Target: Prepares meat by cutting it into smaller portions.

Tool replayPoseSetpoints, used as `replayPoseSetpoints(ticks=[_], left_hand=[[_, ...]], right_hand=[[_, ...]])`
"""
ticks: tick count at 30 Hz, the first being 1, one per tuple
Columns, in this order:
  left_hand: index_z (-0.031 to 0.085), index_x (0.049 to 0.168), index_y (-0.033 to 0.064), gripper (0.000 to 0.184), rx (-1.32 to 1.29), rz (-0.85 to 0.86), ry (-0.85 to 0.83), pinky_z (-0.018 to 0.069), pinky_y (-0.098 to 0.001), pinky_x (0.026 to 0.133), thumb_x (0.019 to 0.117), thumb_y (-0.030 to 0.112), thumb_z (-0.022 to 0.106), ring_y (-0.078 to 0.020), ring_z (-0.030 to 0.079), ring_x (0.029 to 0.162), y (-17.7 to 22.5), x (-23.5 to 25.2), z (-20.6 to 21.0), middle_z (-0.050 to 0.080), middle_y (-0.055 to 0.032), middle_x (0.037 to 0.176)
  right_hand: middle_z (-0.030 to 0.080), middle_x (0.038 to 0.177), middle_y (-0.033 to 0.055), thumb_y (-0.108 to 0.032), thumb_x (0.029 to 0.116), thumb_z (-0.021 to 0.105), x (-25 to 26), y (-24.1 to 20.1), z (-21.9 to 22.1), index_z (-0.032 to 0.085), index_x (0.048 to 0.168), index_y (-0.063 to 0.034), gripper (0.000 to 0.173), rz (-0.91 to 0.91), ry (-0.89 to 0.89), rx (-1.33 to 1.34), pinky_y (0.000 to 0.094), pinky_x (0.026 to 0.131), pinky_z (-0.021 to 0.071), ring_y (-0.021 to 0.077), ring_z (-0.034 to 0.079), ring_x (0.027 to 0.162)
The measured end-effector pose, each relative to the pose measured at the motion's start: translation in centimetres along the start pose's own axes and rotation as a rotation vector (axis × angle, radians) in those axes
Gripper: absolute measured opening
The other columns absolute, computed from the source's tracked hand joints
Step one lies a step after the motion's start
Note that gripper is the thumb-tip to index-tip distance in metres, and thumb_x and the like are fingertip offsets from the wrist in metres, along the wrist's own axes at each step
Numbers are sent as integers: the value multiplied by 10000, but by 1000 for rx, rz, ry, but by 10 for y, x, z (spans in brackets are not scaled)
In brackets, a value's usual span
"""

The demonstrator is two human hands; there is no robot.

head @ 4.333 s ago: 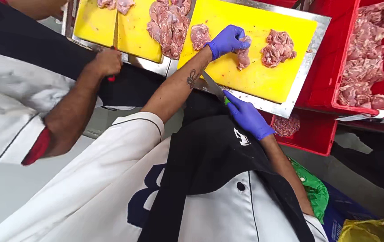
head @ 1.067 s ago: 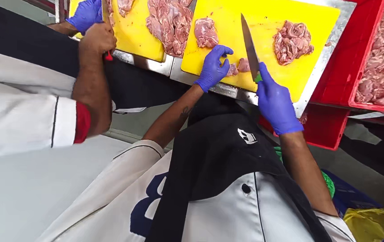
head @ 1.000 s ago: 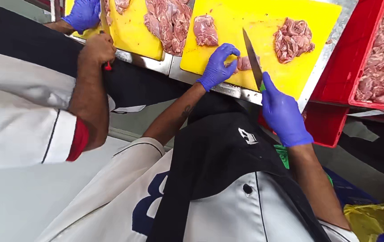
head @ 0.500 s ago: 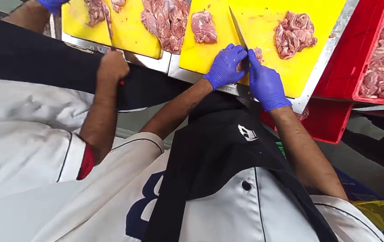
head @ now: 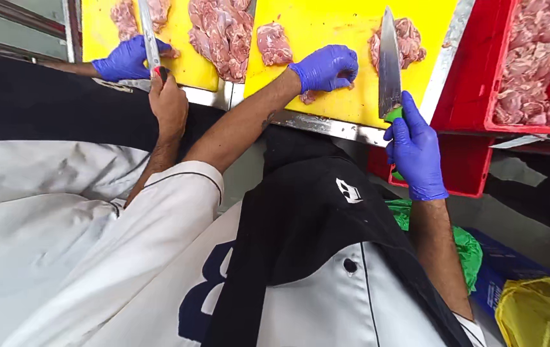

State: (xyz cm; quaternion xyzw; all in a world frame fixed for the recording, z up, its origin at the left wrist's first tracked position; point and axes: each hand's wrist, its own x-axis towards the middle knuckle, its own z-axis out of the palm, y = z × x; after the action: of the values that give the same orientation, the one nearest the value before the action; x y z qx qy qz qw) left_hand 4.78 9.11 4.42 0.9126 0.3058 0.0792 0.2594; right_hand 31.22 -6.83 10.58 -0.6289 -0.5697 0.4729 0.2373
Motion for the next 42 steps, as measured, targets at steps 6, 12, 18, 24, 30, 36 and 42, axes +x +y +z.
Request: replayPoseSetpoints(ticks=[6,12,18,24,30,36,42], left_hand=[[766,1002,60,313,-197,-347,252,567,-375,897,938,364,728,-188,699,961,1,-18,3,738,-94,1013],[756,1149,93,293,-301,-359,56,587,-355,866,903,252,764,-149,710,912,-11,-36,-16,753,-69,1046],[770,1105,109,293,-268,-522,101,581,-364,870,884,298,794,-146,709,888,-1,-35,-16,756,-49,1005],[777,1070,113,280,-238,-612,138,576,-353,871,881,318,804,-139,708,885,5,-31,-13,760,-39,996],[744,1031,88,347,-158,-700,212,564,-401,842,910,414,747,-177,691,838,12,-35,0,726,-56,884],[717,1095,16,257,-114,-443,388,598,-353,868,992,233,625,-203,706,969,10,-50,5,710,-130,1071],[756,1042,38,188,-27,-324,371,561,-374,954,967,163,638,-223,704,1020,11,-46,19,728,-122,1061]], right_hand=[[671,841,25,-268,1105,399,-14,11,15,345,1614,-306,514,-13,-6,40,337,460,515,131,558,509],[653,820,16,-301,1106,404,-17,14,19,357,1606,-339,504,0,-53,9,345,471,514,135,564,525],[670,864,33,-308,1109,398,-14,18,28,348,1609,-341,504,12,-91,3,356,486,530,142,579,537],[660,857,35,-316,1108,393,-10,15,36,334,1611,-367,508,11,-116,-23,367,472,519,146,562,516],[697,889,112,-251,1085,356,-18,-1,42,269,1643,-243,565,-102,-119,-339,512,663,555,264,665,711],[682,871,154,-226,1066,330,-33,-22,48,295,1627,-164,565,-188,-130,-563,541,650,542,354,684,760],[673,890,163,-220,1069,327,-37,-20,52,292,1629,-198,561,-114,-173,-643,535,629,540,360,687,756]])
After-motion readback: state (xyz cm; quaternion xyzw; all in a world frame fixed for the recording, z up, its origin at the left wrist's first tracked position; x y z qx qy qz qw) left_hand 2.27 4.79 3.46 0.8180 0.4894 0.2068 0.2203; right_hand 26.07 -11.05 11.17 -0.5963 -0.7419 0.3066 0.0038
